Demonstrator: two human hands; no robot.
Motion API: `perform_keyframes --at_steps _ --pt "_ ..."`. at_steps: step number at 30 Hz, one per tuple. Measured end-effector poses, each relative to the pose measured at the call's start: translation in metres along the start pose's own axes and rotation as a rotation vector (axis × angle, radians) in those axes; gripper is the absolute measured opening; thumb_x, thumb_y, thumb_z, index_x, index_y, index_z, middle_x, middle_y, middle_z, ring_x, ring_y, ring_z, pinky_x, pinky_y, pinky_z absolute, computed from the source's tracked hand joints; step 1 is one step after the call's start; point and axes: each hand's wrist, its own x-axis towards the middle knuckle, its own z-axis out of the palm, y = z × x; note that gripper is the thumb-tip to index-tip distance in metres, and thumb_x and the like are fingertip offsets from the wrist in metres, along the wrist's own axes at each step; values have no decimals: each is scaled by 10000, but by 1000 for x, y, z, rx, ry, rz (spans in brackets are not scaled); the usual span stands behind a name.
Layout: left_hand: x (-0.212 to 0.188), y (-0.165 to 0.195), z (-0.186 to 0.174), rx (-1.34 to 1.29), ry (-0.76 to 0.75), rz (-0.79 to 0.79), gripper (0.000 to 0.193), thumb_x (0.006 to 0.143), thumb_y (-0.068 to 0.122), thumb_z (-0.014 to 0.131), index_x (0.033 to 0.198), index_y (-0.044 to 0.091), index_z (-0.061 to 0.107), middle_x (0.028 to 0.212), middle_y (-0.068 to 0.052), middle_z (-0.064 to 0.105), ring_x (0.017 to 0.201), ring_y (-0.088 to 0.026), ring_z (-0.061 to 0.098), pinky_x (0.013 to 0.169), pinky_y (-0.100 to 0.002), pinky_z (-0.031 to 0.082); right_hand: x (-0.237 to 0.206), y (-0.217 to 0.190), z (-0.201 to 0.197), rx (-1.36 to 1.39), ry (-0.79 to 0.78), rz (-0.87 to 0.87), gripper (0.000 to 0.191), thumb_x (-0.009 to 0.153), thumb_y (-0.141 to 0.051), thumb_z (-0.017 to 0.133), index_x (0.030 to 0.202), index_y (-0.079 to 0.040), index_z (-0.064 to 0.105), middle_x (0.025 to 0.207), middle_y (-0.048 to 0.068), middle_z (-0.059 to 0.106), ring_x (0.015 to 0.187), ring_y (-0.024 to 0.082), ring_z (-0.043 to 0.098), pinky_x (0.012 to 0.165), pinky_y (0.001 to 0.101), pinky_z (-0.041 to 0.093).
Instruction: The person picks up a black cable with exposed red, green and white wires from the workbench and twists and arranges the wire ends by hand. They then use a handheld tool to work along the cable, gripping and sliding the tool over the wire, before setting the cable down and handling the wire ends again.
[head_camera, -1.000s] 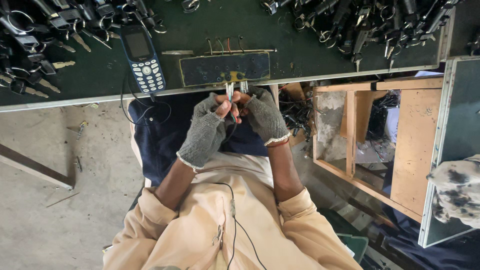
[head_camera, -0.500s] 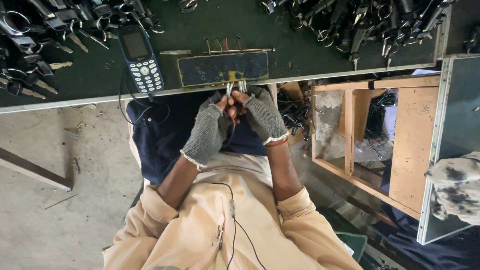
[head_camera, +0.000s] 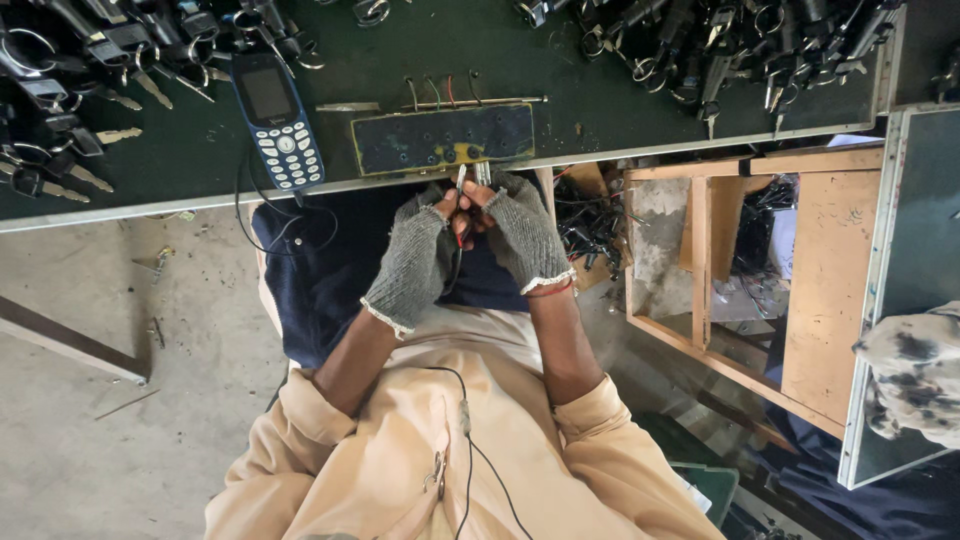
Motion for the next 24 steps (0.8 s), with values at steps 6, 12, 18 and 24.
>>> perform_keyframes --at_steps 6,12,18,24 --pt "-1 -5 0 -16 -31 36 219 1053 241 591 963 46 636 739 -26 598 689 -149 585 646 -316 531 -2 -1 1 -108 6 -22 237 955 -225 696 863 -11 652 685 74 657 584 148 588 506 299 474" --pt "-9 -9 6 342 93 121 228 1003 276 630 936 86 737 753 1 638 697 -99 563 603 -301 496 -1 0 0 -150 97 -7 160 930 -182 734 971 -29 709 725 1 611 603 80 544 519 261 429" --pt "-18 -6 -4 1240 292 991 170 1007 126 721 877 41 654 749 -108 617 724 -313 619 654 -442 465 3 0 4 -314 135 -73 192 947 -226 729 954 -36 752 752 -27 654 628 46 531 571 217 413" --pt "-11 -9 -6 1280 285 1098 123 1006 115 695 918 38 655 797 -140 624 752 -345 622 674 -460 477 -3 3 15 -164 132 -131 214 990 -251 721 986 -37 710 770 -39 641 651 49 529 580 218 406"
